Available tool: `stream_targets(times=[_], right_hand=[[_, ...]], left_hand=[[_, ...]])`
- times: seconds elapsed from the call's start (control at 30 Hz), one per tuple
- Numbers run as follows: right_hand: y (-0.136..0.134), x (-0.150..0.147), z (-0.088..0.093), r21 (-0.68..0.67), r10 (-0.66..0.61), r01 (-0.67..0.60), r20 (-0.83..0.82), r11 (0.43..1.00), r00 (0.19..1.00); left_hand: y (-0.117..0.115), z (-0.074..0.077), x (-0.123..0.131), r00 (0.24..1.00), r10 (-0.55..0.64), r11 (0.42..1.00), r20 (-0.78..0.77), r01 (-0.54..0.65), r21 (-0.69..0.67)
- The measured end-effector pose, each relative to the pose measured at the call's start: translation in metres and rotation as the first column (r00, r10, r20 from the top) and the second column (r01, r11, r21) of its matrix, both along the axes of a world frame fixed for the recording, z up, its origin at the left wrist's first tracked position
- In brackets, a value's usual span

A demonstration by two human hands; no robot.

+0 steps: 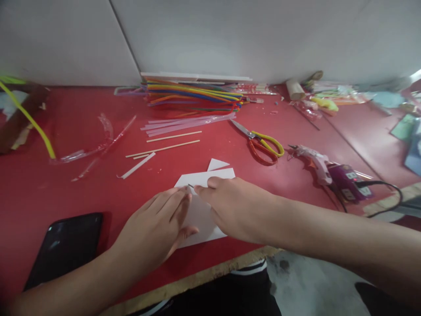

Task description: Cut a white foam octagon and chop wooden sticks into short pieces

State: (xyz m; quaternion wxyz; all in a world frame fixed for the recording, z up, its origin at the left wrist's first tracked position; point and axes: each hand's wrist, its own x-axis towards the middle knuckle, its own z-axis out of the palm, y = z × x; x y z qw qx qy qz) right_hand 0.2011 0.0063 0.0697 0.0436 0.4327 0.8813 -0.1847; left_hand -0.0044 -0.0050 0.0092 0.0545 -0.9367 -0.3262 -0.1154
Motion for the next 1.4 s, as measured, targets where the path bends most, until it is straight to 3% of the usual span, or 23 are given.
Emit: stream_targets(times=[0.27,0.53,0.73,0.93,1.2,1.4], right_hand=[[-0.001,0.001,-0.004,0.060,0.004,-0.004,0.001,0.998,1.000],[0.000,-0.004,-0.002,0.127,0.056,-0.069,0.106,0.989,0.993],[-0.003,-0.008,-0.001,0.104,0.040,-0.061,0.194,0.993,0.980],[-0.007,-0.006,-0.006,0.095,0.043,-0.068,0.246,0.993,0.968],[-0.004,-0.002,-0.002,0.095,0.035,-0.039,0.047,0.995,0.998],[-0.001,0.001,-0.001,-0.015,-0.051,0.051,0.006,0.999,0.999]], left_hand=[[0.000,-0.001,0.001,0.999,-0.003,1.000,0.039,0.002,0.018],[-0.001,-0.002,0.000,0.999,-0.007,1.000,0.043,0.006,0.017],[-0.002,-0.011,-0.002,1.000,0.022,0.999,0.009,-0.022,-0.027],[-0.001,-0.009,-0.001,1.000,0.018,0.996,-0.022,-0.020,-0.088],[-0.003,-0.009,-0.002,0.997,0.020,0.994,-0.075,-0.028,-0.106],[-0.001,-0.008,-0.002,0.999,0.003,0.997,-0.046,-0.006,-0.076]])
